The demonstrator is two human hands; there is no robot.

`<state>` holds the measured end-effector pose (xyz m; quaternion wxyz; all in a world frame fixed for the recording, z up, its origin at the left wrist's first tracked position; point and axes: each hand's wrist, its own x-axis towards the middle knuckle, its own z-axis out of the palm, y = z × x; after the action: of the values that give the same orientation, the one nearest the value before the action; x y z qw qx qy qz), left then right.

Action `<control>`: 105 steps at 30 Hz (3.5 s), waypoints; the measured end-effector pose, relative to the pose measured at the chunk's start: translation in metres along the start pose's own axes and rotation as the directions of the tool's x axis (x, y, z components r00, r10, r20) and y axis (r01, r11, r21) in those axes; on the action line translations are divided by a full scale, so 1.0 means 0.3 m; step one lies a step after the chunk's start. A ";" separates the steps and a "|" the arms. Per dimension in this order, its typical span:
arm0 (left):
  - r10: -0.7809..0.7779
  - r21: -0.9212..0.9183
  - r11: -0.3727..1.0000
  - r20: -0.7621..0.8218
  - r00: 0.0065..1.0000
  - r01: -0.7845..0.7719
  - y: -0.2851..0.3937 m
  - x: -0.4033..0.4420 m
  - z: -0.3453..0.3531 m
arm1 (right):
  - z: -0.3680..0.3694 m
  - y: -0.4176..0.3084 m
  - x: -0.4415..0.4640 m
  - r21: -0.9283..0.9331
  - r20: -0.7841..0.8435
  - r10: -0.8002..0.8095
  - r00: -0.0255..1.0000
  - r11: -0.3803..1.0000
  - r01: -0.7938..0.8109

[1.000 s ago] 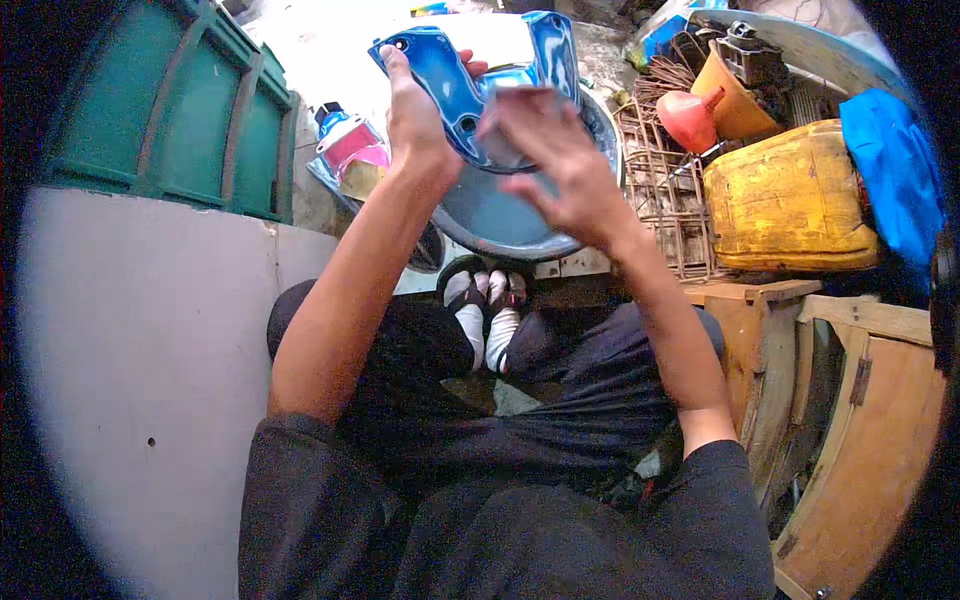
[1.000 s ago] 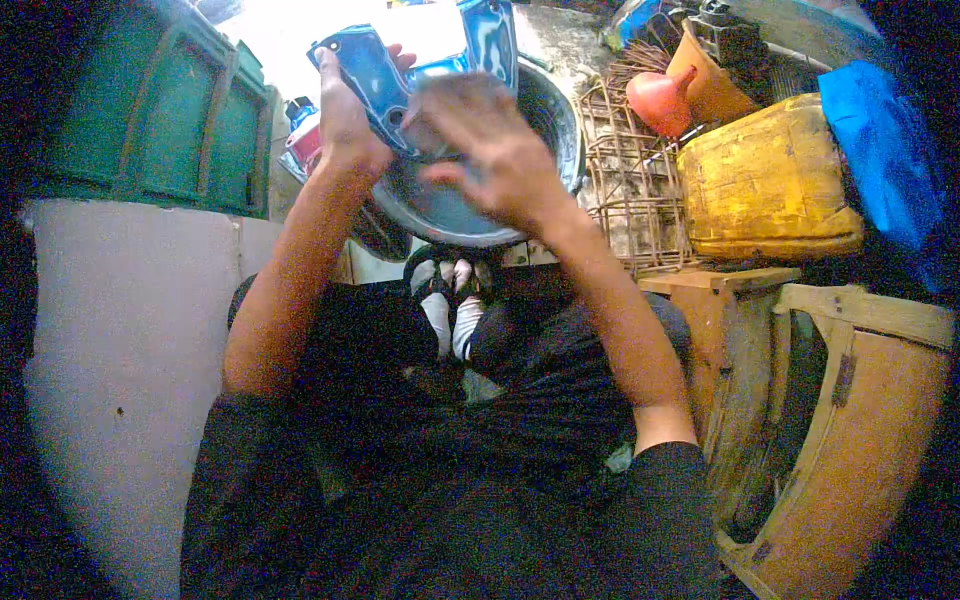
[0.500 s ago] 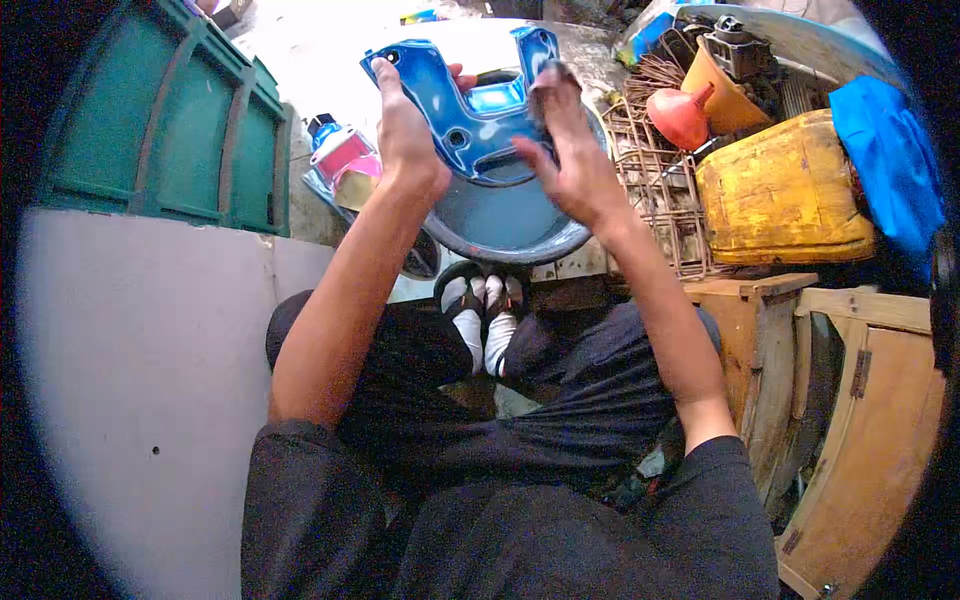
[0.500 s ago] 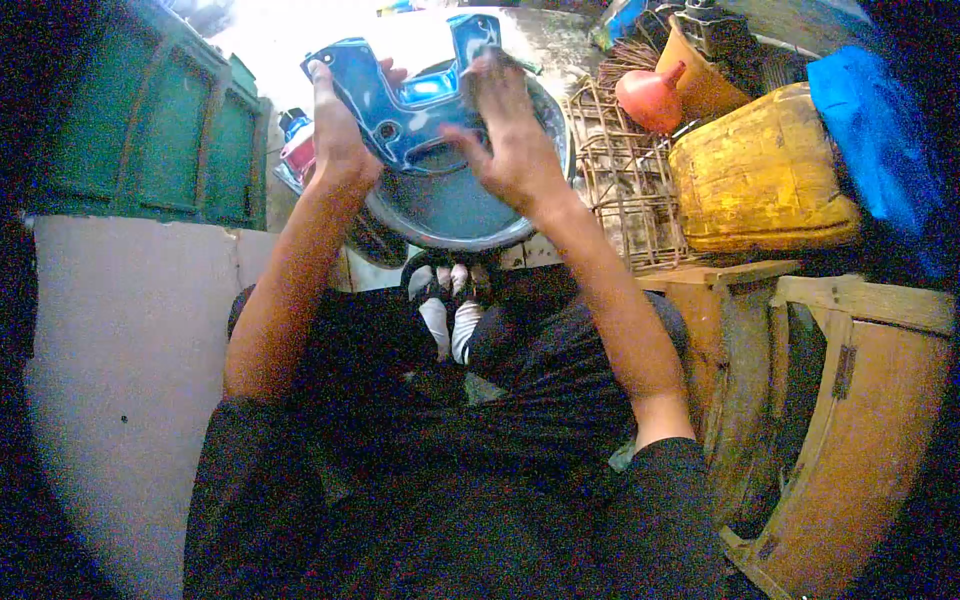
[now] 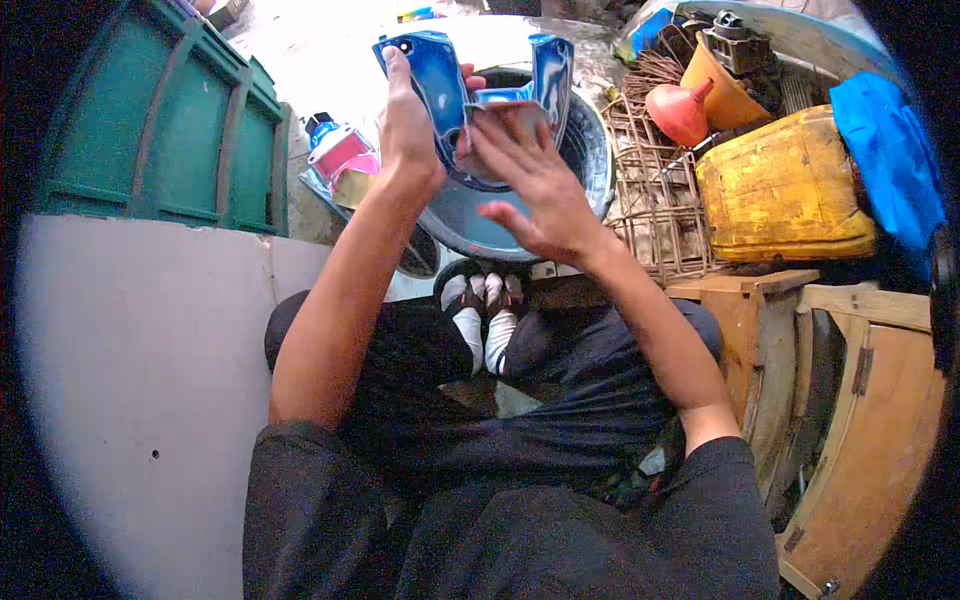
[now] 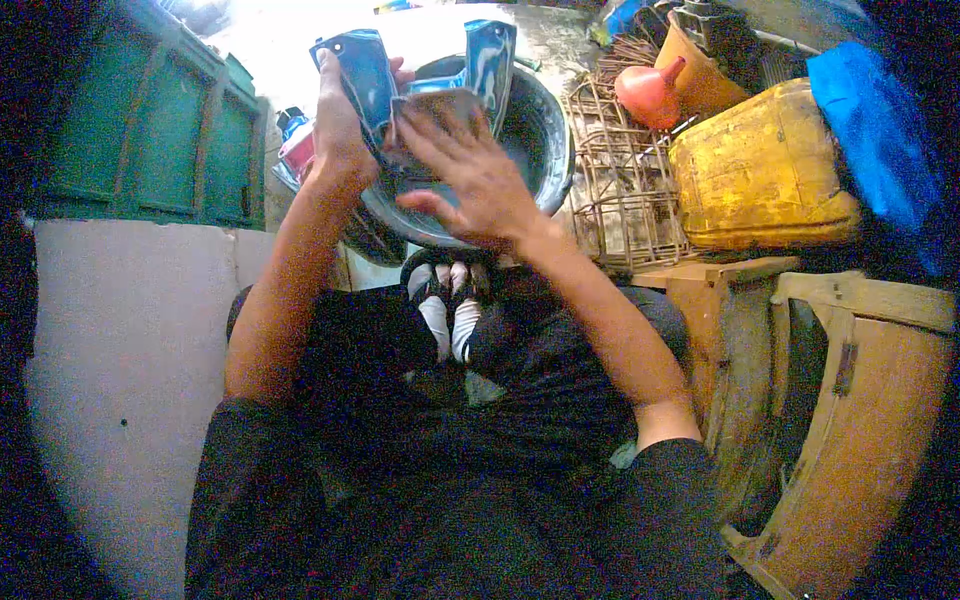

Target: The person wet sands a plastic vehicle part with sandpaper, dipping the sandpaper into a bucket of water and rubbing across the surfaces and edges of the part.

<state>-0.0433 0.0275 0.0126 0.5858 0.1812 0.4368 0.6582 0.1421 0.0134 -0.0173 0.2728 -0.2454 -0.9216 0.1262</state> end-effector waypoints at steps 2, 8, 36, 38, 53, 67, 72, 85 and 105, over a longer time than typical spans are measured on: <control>0.068 -0.002 0.998 -0.059 0.996 -0.069 0.003 0.000 0.012 | 0.000 0.047 0.033 -0.004 -0.063 0.064 0.996 0.998 -0.064; 0.027 0.053 0.998 0.021 0.999 -0.028 0.009 -0.002 0.007 | -0.009 0.064 0.024 0.070 -0.246 0.174 0.954 0.984 -0.162; 0.129 0.065 0.990 -0.031 0.991 -0.127 0.028 -0.014 0.014 | 0.056 -0.060 0.004 -0.066 0.056 -0.064 0.996 0.996 0.067; 0.128 0.053 0.990 -0.013 0.992 -0.127 0.029 -0.005 0.010 | 0.028 0.032 0.051 -0.008 -0.209 0.105 0.972 0.994 -0.109; 0.117 -0.020 0.993 -0.036 0.993 -0.118 0.034 -0.012 0.025 | -0.028 0.118 0.086 0.002 -0.349 0.108 0.931 0.993 -0.115; 0.098 0.026 0.995 -0.040 0.994 -0.097 0.029 -0.024 0.023 | -0.006 0.068 0.049 0.078 -0.293 0.155 0.943 0.987 -0.138; 0.085 0.096 0.992 -0.045 0.995 -0.080 0.026 -0.015 0.010 | 0.076 -0.070 -0.005 -0.125 0.026 -0.093 0.995 0.988 0.096; 0.133 0.055 0.990 -0.073 0.988 -0.129 0.034 -0.004 0.007 | 0.059 -0.054 0.001 -0.103 0.109 -0.094 0.990 0.989 0.106; -0.114 -0.250 0.955 0.186 0.976 0.159 -0.116 -0.075 0.051 | 0.011 0.075 0.023 -0.231 -0.399 0.191 0.897 0.926 -0.299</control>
<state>-0.0048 0.0097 0.0000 0.6839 0.1262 0.3058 0.6503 0.1438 0.0356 -0.0252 0.3843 -0.4168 -0.8235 -0.0233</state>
